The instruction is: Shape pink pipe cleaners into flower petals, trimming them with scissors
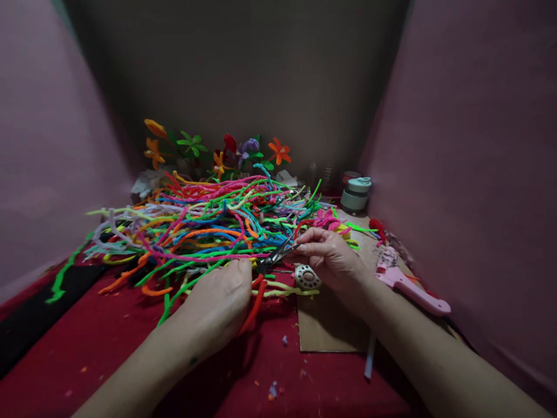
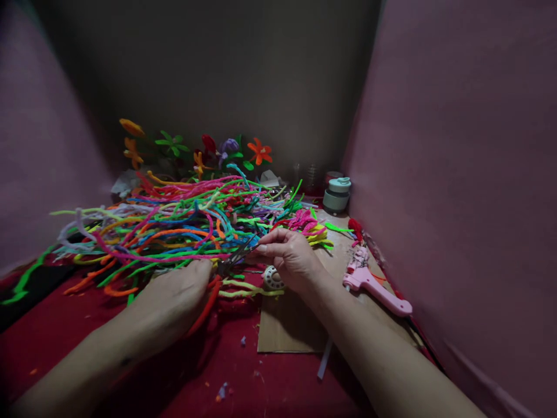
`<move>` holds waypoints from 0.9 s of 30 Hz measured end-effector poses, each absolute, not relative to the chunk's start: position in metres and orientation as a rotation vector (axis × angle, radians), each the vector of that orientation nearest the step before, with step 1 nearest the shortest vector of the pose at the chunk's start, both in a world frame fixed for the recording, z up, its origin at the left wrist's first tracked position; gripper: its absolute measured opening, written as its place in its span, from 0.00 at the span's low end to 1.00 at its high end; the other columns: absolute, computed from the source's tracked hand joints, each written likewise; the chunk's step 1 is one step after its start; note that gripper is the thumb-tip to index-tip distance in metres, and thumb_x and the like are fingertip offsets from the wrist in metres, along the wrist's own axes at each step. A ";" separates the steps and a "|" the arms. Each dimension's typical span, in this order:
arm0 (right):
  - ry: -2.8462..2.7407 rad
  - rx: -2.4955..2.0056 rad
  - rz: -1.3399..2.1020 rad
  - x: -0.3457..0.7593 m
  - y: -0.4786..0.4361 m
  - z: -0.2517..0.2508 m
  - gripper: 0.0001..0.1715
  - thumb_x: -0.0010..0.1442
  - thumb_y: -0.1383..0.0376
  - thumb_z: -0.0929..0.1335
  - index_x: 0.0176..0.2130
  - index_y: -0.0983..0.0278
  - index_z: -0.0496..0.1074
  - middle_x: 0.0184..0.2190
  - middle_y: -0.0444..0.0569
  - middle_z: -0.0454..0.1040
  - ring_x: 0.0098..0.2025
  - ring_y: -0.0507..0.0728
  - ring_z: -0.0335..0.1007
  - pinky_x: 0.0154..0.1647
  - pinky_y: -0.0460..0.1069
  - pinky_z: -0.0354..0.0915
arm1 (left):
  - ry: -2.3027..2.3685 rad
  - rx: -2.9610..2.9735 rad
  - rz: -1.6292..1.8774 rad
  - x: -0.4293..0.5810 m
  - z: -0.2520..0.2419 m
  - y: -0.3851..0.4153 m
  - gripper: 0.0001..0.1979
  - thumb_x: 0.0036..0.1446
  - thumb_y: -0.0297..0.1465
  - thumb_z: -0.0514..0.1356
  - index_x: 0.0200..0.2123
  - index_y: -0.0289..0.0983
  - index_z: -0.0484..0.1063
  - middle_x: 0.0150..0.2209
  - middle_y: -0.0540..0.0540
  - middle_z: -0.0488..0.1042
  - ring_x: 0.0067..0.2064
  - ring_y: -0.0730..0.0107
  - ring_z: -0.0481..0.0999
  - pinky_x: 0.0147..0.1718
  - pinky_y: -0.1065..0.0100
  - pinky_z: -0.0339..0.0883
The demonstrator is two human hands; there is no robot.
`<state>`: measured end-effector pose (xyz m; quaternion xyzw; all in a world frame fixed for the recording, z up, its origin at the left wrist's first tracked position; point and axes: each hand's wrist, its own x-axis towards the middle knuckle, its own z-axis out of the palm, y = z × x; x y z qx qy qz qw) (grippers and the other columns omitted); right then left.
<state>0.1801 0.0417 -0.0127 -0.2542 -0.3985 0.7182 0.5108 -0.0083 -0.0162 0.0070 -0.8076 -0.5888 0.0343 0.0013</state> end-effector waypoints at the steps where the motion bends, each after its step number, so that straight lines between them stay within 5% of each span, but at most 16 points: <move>1: -0.968 -0.604 1.732 0.180 0.042 -0.013 0.09 0.38 0.75 0.72 0.23 0.67 0.69 0.21 0.46 0.74 0.26 0.56 0.73 0.36 0.56 0.69 | -1.861 -2.532 0.107 -0.008 0.007 -0.016 0.10 0.56 0.27 0.43 0.36 0.34 0.61 0.35 0.38 0.71 0.35 0.58 0.72 0.32 0.62 0.63; 27: -0.999 -0.591 1.805 0.184 0.043 -0.014 0.10 0.37 0.76 0.72 0.23 0.68 0.68 0.20 0.46 0.73 0.24 0.56 0.72 0.32 0.57 0.69 | -1.928 -2.610 0.091 -0.006 0.004 -0.021 0.12 0.56 0.27 0.44 0.42 0.35 0.61 0.39 0.38 0.71 0.37 0.60 0.74 0.36 0.64 0.64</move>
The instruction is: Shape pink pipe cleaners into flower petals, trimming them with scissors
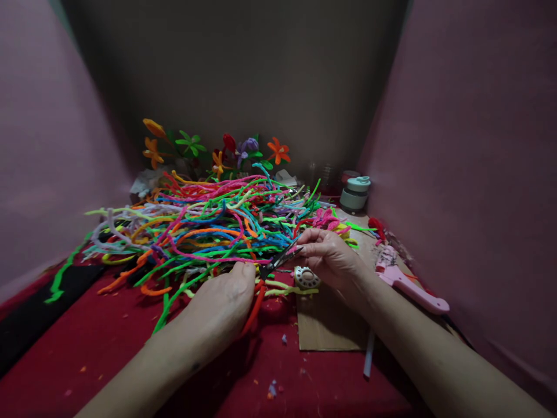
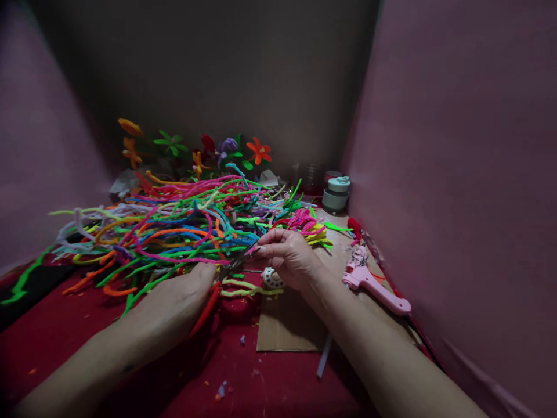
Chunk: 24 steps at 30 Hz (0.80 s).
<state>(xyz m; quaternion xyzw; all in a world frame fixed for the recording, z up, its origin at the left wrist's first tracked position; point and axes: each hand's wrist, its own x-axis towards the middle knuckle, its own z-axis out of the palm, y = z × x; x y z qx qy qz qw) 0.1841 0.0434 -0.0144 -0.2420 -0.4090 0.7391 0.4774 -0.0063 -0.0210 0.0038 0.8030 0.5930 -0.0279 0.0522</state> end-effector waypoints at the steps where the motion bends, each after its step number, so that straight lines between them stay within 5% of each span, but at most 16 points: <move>1: -1.002 -0.594 1.803 0.184 0.044 -0.015 0.10 0.37 0.76 0.72 0.23 0.68 0.68 0.20 0.46 0.73 0.24 0.56 0.72 0.32 0.57 0.69 | 1.805 2.448 -0.090 -0.006 0.005 -0.021 0.12 0.56 0.27 0.44 0.42 0.35 0.61 0.39 0.38 0.71 0.37 0.60 0.74 0.35 0.63 0.64; 24: -1.004 -0.576 1.783 0.185 0.045 -0.017 0.09 0.38 0.75 0.72 0.23 0.67 0.70 0.21 0.47 0.74 0.24 0.55 0.72 0.31 0.54 0.68 | 1.846 2.570 -0.184 -0.004 -0.004 -0.019 0.15 0.53 0.22 0.42 0.41 0.34 0.61 0.35 0.38 0.72 0.32 0.57 0.75 0.26 0.64 0.63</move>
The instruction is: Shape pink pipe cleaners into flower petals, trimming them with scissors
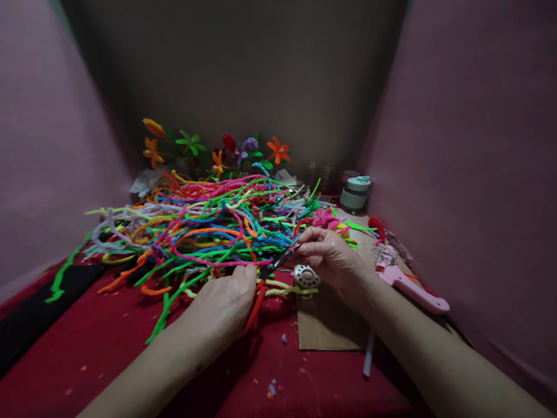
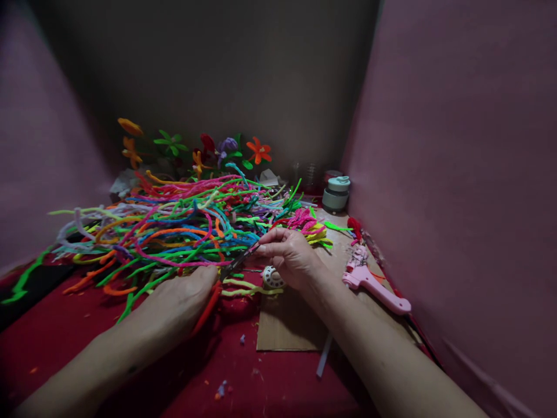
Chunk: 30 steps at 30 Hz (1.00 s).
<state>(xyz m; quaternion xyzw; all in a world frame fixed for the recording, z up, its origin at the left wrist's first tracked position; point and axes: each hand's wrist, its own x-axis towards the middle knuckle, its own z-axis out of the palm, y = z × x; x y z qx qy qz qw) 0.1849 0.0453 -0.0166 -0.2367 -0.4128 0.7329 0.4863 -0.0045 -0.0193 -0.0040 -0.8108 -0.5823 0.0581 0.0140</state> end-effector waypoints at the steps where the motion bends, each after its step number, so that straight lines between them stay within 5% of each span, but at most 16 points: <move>1: -1.005 -0.568 1.785 0.185 0.045 -0.017 0.09 0.38 0.75 0.72 0.24 0.67 0.70 0.22 0.47 0.75 0.24 0.55 0.72 0.31 0.54 0.68 | -1.808 -2.525 0.176 -0.004 -0.004 -0.019 0.15 0.52 0.22 0.42 0.41 0.34 0.61 0.34 0.38 0.72 0.32 0.57 0.75 0.26 0.64 0.63; 8: -0.969 -0.595 1.739 0.184 0.045 -0.014 0.10 0.37 0.75 0.72 0.22 0.67 0.68 0.19 0.45 0.73 0.24 0.55 0.72 0.33 0.53 0.68 | -1.793 -2.610 0.018 -0.010 -0.009 -0.016 0.08 0.52 0.24 0.45 0.32 0.36 0.62 0.26 0.44 0.71 0.25 0.64 0.71 0.23 0.68 0.58; 13: -0.966 -0.616 1.737 0.184 0.043 -0.012 0.10 0.38 0.75 0.72 0.24 0.67 0.67 0.19 0.45 0.74 0.25 0.57 0.73 0.34 0.54 0.68 | -1.814 -2.747 -0.704 -0.011 -0.004 -0.016 0.08 0.55 0.32 0.48 0.26 0.38 0.62 0.23 0.50 0.69 0.24 0.72 0.68 0.24 0.72 0.58; 17: -0.997 -0.600 1.774 0.182 0.037 -0.010 0.10 0.40 0.74 0.71 0.25 0.67 0.67 0.19 0.46 0.74 0.25 0.56 0.73 0.34 0.55 0.68 | -1.932 -2.508 -1.268 0.003 0.010 -0.017 0.08 0.52 0.35 0.54 0.32 0.37 0.66 0.25 0.51 0.70 0.25 0.73 0.68 0.24 0.74 0.59; 30: -1.016 -0.613 1.877 0.174 0.032 -0.012 0.12 0.39 0.71 0.73 0.29 0.69 0.72 0.22 0.46 0.73 0.26 0.51 0.71 0.33 0.48 0.66 | -2.538 -2.739 -1.969 0.018 0.017 0.001 0.12 0.40 0.32 0.63 0.27 0.34 0.64 0.15 0.58 0.59 0.16 0.82 0.56 0.16 0.78 0.49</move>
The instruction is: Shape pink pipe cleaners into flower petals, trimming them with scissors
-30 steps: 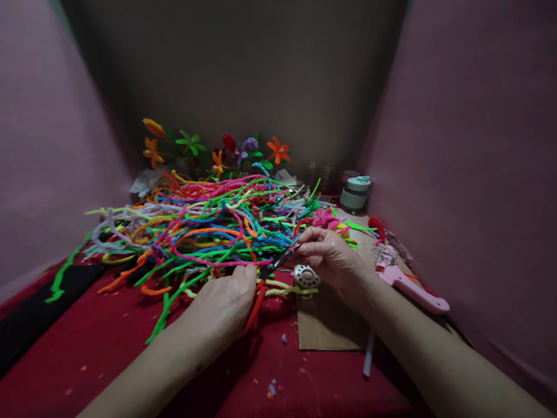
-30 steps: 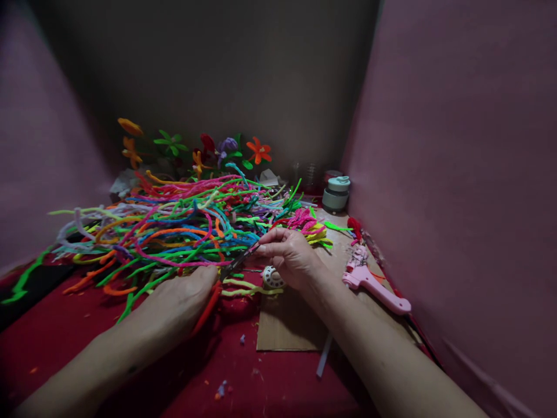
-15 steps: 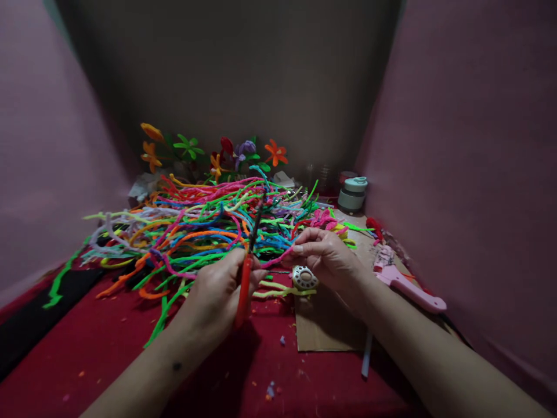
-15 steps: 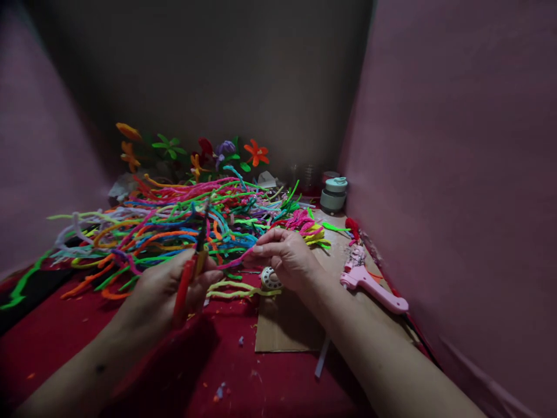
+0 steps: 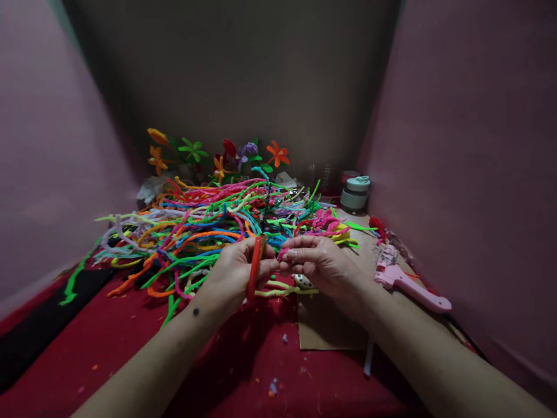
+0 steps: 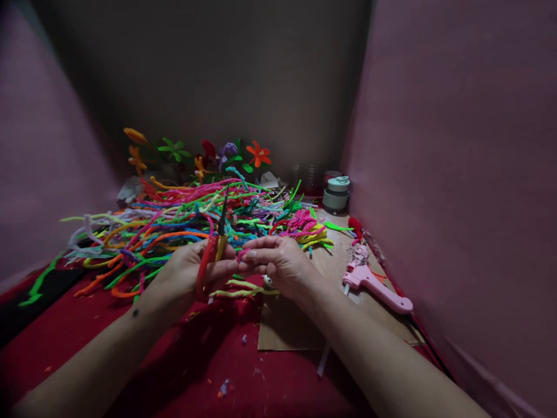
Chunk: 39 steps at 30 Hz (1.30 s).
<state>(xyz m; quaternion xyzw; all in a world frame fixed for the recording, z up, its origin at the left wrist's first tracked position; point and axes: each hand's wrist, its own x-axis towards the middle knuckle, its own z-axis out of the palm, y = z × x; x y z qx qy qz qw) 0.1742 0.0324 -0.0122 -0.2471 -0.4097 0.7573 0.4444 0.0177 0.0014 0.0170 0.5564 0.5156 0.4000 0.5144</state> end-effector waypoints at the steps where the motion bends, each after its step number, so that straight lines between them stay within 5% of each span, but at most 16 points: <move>1: -1.023 -0.612 1.876 0.174 0.032 -0.014 0.12 0.39 0.71 0.73 0.30 0.69 0.72 0.22 0.46 0.73 0.26 0.51 0.71 0.32 0.47 0.66 | 1.229 1.320 0.960 0.017 0.017 0.001 0.12 0.40 0.32 0.63 0.27 0.34 0.64 0.15 0.58 0.60 0.16 0.82 0.57 0.16 0.78 0.49; 7: -1.035 -0.656 1.862 0.171 0.032 -0.020 0.09 0.43 0.68 0.72 0.28 0.69 0.72 0.23 0.47 0.73 0.24 0.50 0.69 0.28 0.46 0.64 | 1.257 1.335 0.981 0.020 0.019 -0.002 0.12 0.40 0.33 0.63 0.26 0.34 0.63 0.15 0.58 0.59 0.16 0.83 0.54 0.15 0.78 0.49; 14: -0.995 -0.681 1.836 0.169 0.032 -0.020 0.08 0.42 0.67 0.72 0.26 0.70 0.72 0.22 0.47 0.73 0.24 0.50 0.69 0.28 0.46 0.65 | 1.350 1.692 0.985 0.014 0.010 0.003 0.10 0.47 0.36 0.57 0.28 0.36 0.62 0.23 0.52 0.66 0.25 0.74 0.66 0.24 0.72 0.60; 25: -0.981 -0.757 1.683 0.176 0.038 -0.011 0.09 0.41 0.66 0.72 0.24 0.69 0.71 0.20 0.46 0.72 0.22 0.50 0.68 0.26 0.46 0.66 | 1.813 2.626 0.099 -0.013 0.003 -0.003 0.06 0.56 0.29 0.43 0.32 0.37 0.58 0.29 0.45 0.68 0.27 0.65 0.69 0.25 0.67 0.58; 39: -1.004 -0.637 1.765 0.173 0.038 -0.013 0.03 0.42 0.70 0.69 0.24 0.68 0.73 0.21 0.48 0.74 0.24 0.51 0.69 0.32 0.48 0.66 | 1.932 2.639 -0.084 -0.002 0.002 -0.009 0.09 0.57 0.27 0.42 0.35 0.36 0.60 0.29 0.43 0.70 0.29 0.61 0.72 0.25 0.66 0.58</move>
